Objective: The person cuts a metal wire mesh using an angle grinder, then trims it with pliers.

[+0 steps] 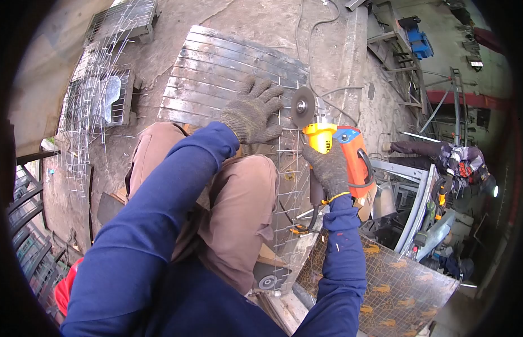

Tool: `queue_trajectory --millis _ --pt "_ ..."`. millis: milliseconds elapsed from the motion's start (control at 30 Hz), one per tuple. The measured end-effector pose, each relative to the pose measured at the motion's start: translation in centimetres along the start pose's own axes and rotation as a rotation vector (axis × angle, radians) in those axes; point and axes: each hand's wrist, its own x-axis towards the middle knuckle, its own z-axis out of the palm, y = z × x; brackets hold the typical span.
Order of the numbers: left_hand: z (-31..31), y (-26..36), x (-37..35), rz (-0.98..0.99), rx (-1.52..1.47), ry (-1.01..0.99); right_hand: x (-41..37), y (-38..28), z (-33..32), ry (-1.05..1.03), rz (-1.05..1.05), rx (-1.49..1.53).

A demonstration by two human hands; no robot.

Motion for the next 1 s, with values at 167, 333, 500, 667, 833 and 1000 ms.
queue_trajectory --millis 167,333,500,667,833,1000 --pt "-0.5 0.1 0.0 0.003 -0.012 -0.005 0.1 -0.2 -0.1 0.013 0.023 -0.025" --pt "0.7 -0.1 0.3 -0.009 -0.071 0.064 -0.8 -1.4 -0.7 -0.024 -0.028 0.036" --pt "1.7 -0.4 0.5 -0.013 -0.151 0.092 0.4 0.1 -1.5 -0.069 0.028 -0.081" --pt "1.2 -0.2 0.7 -0.055 -0.148 0.056 0.7 0.3 -1.1 -0.060 -0.029 -0.041" --pt "2.8 -0.4 1.2 -0.050 -0.178 0.086 0.5 0.4 -1.0 -0.055 0.020 0.076" --pt "3.3 0.0 1.3 -0.049 -0.163 0.130 0.0 0.3 -1.7 -0.100 -0.054 -0.013"
